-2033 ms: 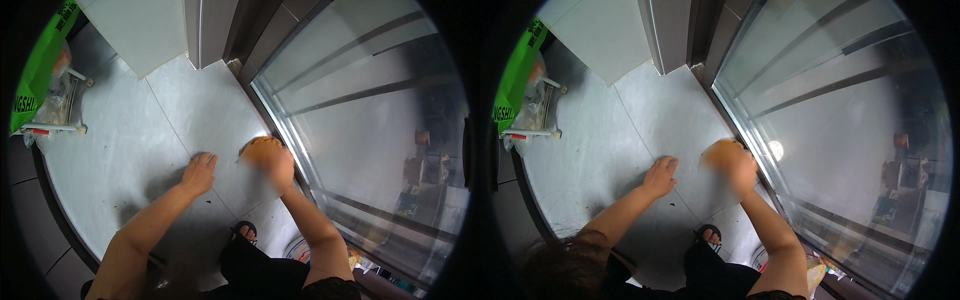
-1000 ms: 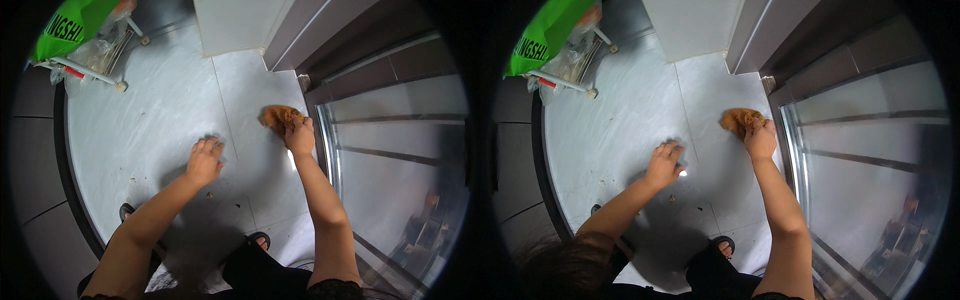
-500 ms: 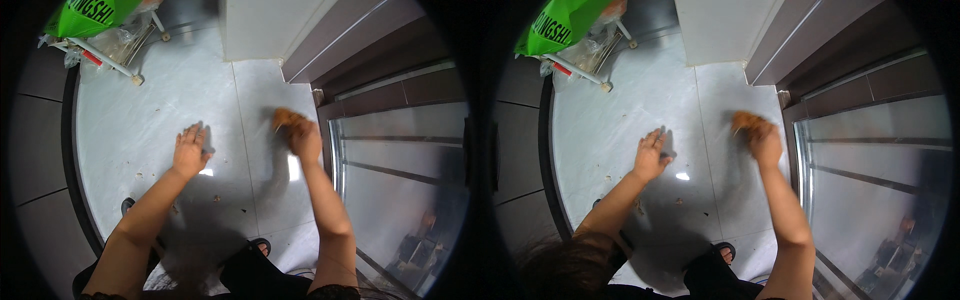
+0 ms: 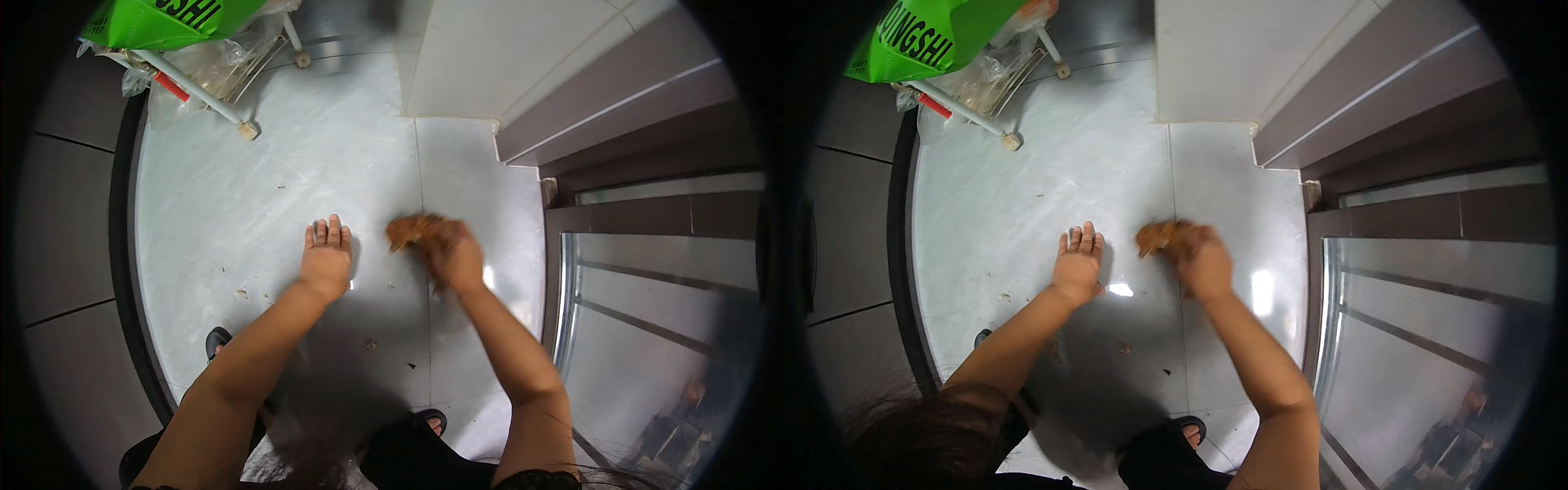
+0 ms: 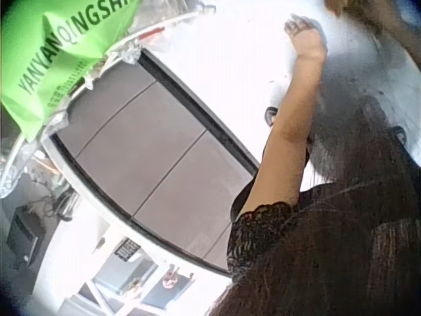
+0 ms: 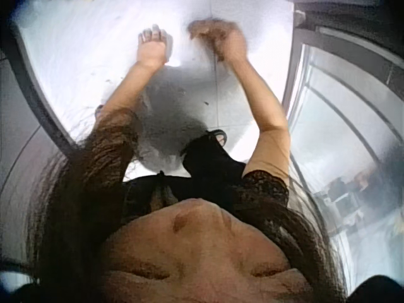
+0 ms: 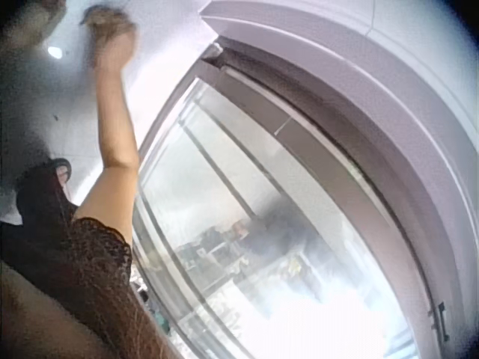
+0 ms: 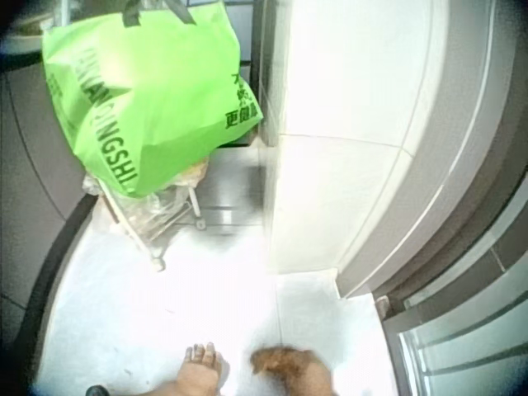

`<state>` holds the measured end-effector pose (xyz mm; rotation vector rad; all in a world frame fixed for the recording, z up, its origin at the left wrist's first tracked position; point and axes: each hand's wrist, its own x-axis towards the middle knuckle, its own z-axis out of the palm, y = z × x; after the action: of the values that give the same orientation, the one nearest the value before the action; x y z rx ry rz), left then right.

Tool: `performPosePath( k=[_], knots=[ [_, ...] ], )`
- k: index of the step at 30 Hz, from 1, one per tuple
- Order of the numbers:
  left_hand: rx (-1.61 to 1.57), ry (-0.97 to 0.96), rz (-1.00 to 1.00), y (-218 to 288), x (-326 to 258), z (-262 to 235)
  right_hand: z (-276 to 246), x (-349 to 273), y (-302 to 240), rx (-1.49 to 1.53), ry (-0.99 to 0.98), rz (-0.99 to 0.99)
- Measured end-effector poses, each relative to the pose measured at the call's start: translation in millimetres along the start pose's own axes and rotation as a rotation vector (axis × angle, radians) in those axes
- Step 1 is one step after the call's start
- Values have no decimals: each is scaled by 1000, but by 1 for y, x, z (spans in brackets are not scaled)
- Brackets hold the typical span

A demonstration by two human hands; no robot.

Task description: The person kneels on a tiled floor and uses an orange cloth to wipe away debris and dust. They systematically clean the area near a sliding door and a green bag, gathering the dirt into a pile and then placing it into a bucket.

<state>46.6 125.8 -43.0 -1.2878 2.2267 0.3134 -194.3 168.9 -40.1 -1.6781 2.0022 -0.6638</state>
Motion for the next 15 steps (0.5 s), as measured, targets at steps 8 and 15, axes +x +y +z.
performPosePath(
  k=[8,15],
  knots=[
    [196,316,80,1,20,46,-20,167,47,-440,241,123],
    [83,156,77,3,10,4,29,112,-6,-275,-126,-395]
  ],
)
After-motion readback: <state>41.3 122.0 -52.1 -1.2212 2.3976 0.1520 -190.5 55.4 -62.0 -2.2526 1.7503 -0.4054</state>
